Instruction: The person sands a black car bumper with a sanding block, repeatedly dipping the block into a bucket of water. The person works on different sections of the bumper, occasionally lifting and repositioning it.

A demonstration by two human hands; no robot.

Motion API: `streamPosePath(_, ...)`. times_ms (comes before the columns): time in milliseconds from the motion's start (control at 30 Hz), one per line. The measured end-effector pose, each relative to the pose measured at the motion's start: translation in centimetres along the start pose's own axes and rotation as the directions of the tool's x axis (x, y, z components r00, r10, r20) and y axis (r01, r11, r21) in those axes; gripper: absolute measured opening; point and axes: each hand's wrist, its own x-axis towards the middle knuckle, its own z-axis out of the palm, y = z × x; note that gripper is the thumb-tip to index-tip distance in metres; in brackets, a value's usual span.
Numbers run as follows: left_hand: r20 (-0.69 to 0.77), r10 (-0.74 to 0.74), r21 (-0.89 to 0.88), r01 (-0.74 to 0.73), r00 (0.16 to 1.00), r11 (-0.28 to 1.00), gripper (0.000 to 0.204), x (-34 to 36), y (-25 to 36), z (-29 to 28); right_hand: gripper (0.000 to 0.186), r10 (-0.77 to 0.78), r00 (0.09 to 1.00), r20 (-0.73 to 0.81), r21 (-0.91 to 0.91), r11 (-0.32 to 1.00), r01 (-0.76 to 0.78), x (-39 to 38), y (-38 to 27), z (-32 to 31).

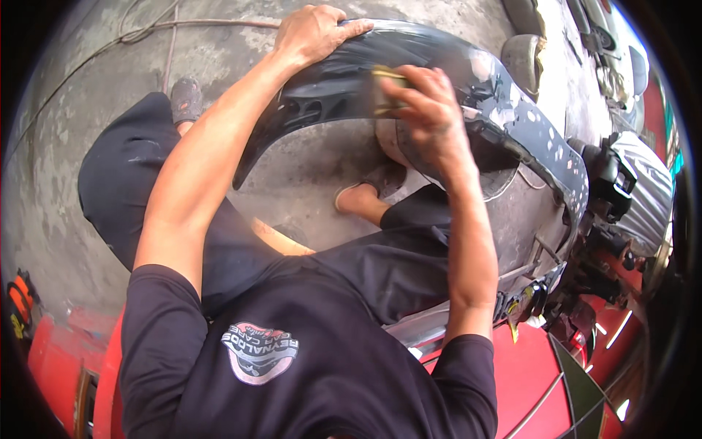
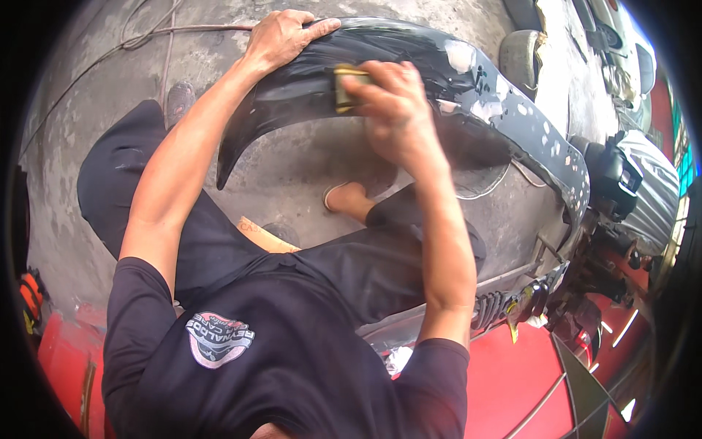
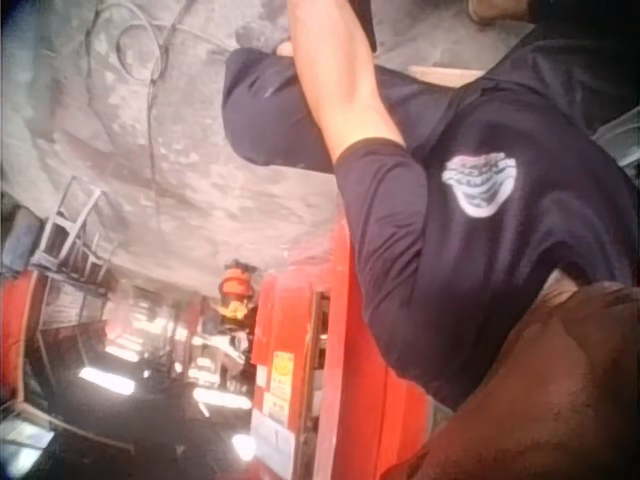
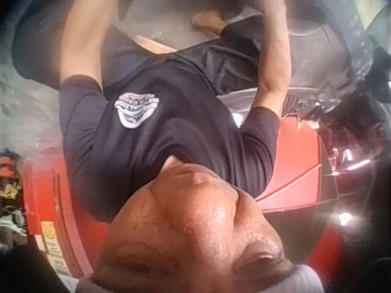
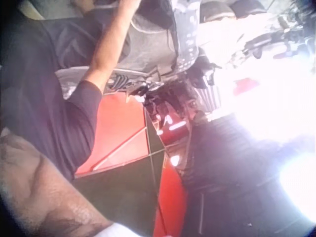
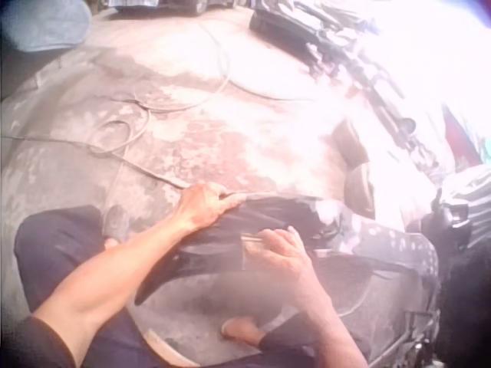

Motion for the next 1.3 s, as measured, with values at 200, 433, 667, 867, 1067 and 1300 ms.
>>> streamPosePath(200,-0.037,0.004,-0.019,-0.004,0.999,1.0,0.068,-0.6,0.4,-0.7,0.051,0.064,0.994,0.092,-0.079,0.995,-0.057,-2.5,3.9,-4.2)
streamPosePath(433,-0.035,0.006,0.02,-0.005,0.999,1.0,0.082,0.1,0.0,-0.4,0.044,-0.056,0.998,0.017,-0.013,0.998,0.056,1.0,-2.0,1.8)
streamPosePath(667,-0.035,0.022,-0.038,-0.024,0.999,0.999,0.058,-0.8,1.1,-0.6,0.047,0.106,0.994,-0.003,-0.091,0.99,-0.106,-3.7,3.9,-3.8)
streamPosePath(867,-0.004,0.011,-0.022,-0.011,1.0,1.0,0.08,-0.2,-0.3,-0.4,0.046,-0.085,0.996,0.023,0.018,0.996,0.084,1.8,-3.5,2.8)
streamPosePath(1067,-0.028,-0.002,-0.013,0.001,1.0,1.0,0.061,-1.0,1.1,-0.5,0.044,0.108,0.994,0.003,-0.106,0.989,-0.107,-3.6,3.1,-2.7)
streamPosePath(1300,-0.01,-0.035,-0.088,0.034,0.999,0.996,0.058,-0.6,1.2,-1.4,0.06,-0.113,0.992,0.063,0.049,0.993,0.11,1.7,-4.3,2.8)
